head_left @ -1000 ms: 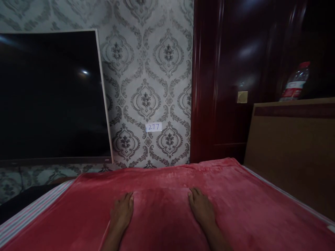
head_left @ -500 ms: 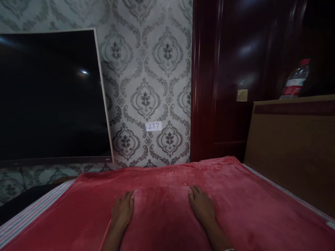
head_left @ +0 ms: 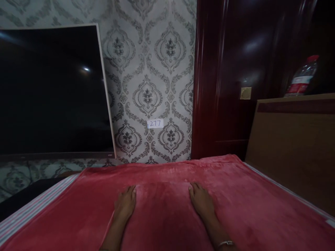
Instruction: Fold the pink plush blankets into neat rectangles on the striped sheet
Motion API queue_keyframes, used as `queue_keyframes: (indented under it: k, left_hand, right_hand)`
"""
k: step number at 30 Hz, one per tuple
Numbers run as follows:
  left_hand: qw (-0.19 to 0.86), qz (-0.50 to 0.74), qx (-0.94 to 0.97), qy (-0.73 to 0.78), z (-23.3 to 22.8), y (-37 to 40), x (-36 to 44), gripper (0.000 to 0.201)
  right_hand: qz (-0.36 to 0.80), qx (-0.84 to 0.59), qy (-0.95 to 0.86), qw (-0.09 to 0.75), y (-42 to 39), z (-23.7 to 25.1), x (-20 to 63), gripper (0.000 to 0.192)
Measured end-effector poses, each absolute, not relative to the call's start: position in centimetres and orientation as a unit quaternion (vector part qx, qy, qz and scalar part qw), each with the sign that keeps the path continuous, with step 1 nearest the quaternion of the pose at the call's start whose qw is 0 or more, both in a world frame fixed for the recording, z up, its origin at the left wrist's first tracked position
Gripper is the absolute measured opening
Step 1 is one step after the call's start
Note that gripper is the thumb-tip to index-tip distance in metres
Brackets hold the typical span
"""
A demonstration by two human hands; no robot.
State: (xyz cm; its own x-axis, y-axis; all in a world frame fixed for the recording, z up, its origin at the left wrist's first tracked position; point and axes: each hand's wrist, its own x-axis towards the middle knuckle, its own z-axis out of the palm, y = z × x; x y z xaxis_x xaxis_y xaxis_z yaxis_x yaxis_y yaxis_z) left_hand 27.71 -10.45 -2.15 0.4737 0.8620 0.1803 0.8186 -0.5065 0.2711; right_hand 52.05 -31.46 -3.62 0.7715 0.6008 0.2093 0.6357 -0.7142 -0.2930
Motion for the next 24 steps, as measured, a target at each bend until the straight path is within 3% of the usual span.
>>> queue_keyframes:
  k: [15,19,24]
  left_hand:
    - [0.020,0.112,0.844,0.524,2.0,-15.2,29.7,0.052]
    - [0.040,0.126,0.933,0.334,2.9,-20.5,34.8,0.056]
    - [0.038,0.127,0.965,0.228,-0.6,-25.8,39.4,0.054]
  right_hand:
    - [-0.026,-0.929,-0.326,0.172,-32.7,-2.1,51.0,0.051]
    - [-0.026,-0.928,-0.325,0.182,-33.1,-2.0,50.8,0.051]
    - [-0.026,-0.929,-0.322,0.181,-33.3,-2.2,51.0,0.052]
